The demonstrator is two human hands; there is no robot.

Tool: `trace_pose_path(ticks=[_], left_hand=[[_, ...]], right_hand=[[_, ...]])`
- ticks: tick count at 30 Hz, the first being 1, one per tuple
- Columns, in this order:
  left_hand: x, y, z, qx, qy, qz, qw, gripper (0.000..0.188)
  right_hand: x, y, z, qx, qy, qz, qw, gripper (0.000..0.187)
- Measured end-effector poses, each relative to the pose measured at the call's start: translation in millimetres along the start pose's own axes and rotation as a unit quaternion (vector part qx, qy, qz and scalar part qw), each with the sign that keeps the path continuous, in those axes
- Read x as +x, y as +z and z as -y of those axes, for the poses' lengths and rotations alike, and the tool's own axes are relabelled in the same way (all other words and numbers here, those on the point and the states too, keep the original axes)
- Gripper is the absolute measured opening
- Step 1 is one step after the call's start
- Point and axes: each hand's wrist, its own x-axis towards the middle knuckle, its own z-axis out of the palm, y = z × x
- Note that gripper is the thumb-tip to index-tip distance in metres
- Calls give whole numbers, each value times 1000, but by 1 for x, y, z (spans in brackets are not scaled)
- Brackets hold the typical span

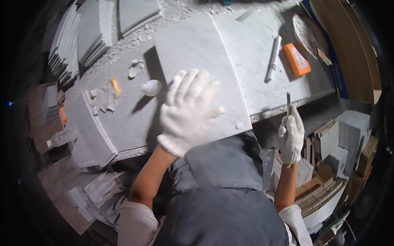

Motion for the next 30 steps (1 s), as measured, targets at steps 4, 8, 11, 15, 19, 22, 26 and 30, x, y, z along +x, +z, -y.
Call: trace_pose_path(ticks=[4, 8, 11, 15, 19, 22, 26, 30], left_hand=[[9, -20, -61, -221, 118, 260, 933, 84], [1, -10, -76, -426, 208, 177, 863, 62], [19, 21, -27, -91, 84, 147, 981, 70], [66, 48, 48, 44, -54, 119, 990, 82], [101, 47, 47, 65, -114, 75, 989, 78], [70, 30, -28, 36, 26, 148, 988, 83], [7, 4, -105, -365, 192, 134, 901, 80], [-22, -13, -89, -504, 141, 85, 848, 36]], right_hand=[[3, 10, -9, -9, -12, -57, 998, 47], [19, 21, 9, -3, -62, -61, 996, 47], [21, 33, 13, 10, -62, -57, 996, 46], [12, 46, 3, 12, -70, -39, 997, 47], [9, 45, -8, 17, -54, -68, 996, 44], [17, 40, -9, 33, -64, -56, 996, 44], [21, 35, -1, 21, -57, -90, 994, 43], [19, 40, 5, 2, -91, -86, 992, 47]])
